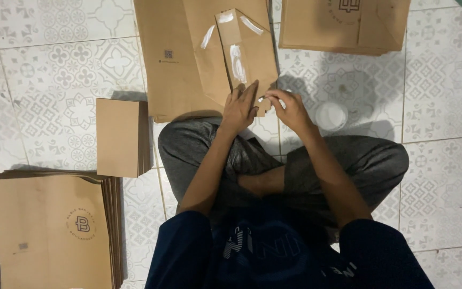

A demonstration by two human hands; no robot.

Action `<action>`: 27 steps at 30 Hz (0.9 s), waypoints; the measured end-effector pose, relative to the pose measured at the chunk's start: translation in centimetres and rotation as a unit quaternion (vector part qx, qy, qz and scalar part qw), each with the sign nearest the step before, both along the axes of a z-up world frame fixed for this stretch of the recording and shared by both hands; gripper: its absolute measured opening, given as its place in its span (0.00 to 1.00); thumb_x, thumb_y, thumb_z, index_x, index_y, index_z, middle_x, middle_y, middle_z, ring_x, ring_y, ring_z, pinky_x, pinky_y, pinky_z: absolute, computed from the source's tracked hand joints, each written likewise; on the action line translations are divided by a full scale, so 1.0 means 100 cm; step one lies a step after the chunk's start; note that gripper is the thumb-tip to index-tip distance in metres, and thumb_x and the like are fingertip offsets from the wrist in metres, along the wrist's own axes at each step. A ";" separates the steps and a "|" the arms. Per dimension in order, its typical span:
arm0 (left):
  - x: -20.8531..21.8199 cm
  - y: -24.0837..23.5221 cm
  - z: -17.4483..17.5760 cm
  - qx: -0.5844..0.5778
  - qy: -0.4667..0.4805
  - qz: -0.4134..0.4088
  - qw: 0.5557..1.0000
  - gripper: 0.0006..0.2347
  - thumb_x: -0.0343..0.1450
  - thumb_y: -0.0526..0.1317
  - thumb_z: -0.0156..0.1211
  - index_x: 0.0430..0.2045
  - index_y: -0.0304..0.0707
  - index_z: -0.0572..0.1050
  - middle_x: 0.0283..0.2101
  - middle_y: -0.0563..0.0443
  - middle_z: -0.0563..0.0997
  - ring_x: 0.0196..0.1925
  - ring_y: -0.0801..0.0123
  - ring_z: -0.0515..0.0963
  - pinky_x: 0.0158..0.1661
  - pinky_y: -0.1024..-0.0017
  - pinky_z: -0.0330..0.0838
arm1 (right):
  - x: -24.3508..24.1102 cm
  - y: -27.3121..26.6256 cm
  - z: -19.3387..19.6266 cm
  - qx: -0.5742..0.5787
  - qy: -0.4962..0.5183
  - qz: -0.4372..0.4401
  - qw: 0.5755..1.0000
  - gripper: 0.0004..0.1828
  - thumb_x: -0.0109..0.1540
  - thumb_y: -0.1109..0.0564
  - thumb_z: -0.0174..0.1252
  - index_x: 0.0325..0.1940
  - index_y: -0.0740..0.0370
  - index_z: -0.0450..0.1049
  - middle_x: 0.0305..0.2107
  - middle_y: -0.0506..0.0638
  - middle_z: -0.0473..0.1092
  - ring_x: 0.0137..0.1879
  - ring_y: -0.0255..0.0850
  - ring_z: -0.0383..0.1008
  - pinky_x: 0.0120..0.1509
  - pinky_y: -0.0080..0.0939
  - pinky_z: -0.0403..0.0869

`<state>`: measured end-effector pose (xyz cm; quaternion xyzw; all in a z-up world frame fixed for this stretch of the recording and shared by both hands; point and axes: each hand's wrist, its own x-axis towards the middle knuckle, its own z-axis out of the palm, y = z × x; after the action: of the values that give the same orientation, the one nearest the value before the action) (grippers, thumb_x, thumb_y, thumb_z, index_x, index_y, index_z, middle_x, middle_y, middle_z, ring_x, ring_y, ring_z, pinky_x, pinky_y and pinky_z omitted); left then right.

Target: The person sits on the floor and assembles flat paper bags by folding the sides and bottom. They use a small brush to apply white adhesive from a container to the flaps and press them together to secure the bag's structure.

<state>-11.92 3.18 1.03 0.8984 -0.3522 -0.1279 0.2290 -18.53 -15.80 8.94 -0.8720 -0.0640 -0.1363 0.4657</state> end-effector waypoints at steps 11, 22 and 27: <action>0.001 -0.002 0.015 0.011 0.002 0.002 1.000 0.38 0.70 0.47 0.64 0.74 0.46 0.49 0.69 0.50 0.70 0.67 0.51 0.62 0.60 0.62 0.58 | 0.010 -0.015 -0.027 -0.072 -0.098 -0.074 0.990 0.07 0.68 0.65 0.61 0.50 0.65 0.80 0.35 0.57 0.79 0.41 0.54 0.81 0.44 0.47 0.78; -0.001 0.001 0.025 -0.004 0.018 0.010 1.000 0.40 0.69 0.46 0.65 0.75 0.45 0.46 0.67 0.49 0.72 0.63 0.54 0.64 0.59 0.64 0.57 | 0.008 -0.019 -0.042 -0.115 -0.108 -0.064 0.985 0.07 0.66 0.67 0.62 0.48 0.65 0.80 0.33 0.57 0.78 0.40 0.54 0.81 0.44 0.48 0.79; -0.002 0.001 0.025 -0.014 0.019 0.007 1.000 0.40 0.69 0.46 0.65 0.75 0.44 0.47 0.68 0.49 0.71 0.63 0.54 0.64 0.58 0.63 0.57 | 0.011 -0.023 -0.032 -0.054 -0.093 -0.072 0.992 0.05 0.66 0.66 0.64 0.46 0.63 0.81 0.33 0.54 0.80 0.42 0.53 0.81 0.44 0.48 0.78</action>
<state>-12.08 3.28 3.54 0.8949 -0.3433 -0.1382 0.2495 -17.40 -18.09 5.73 -0.8816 -0.0515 -0.2462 0.3993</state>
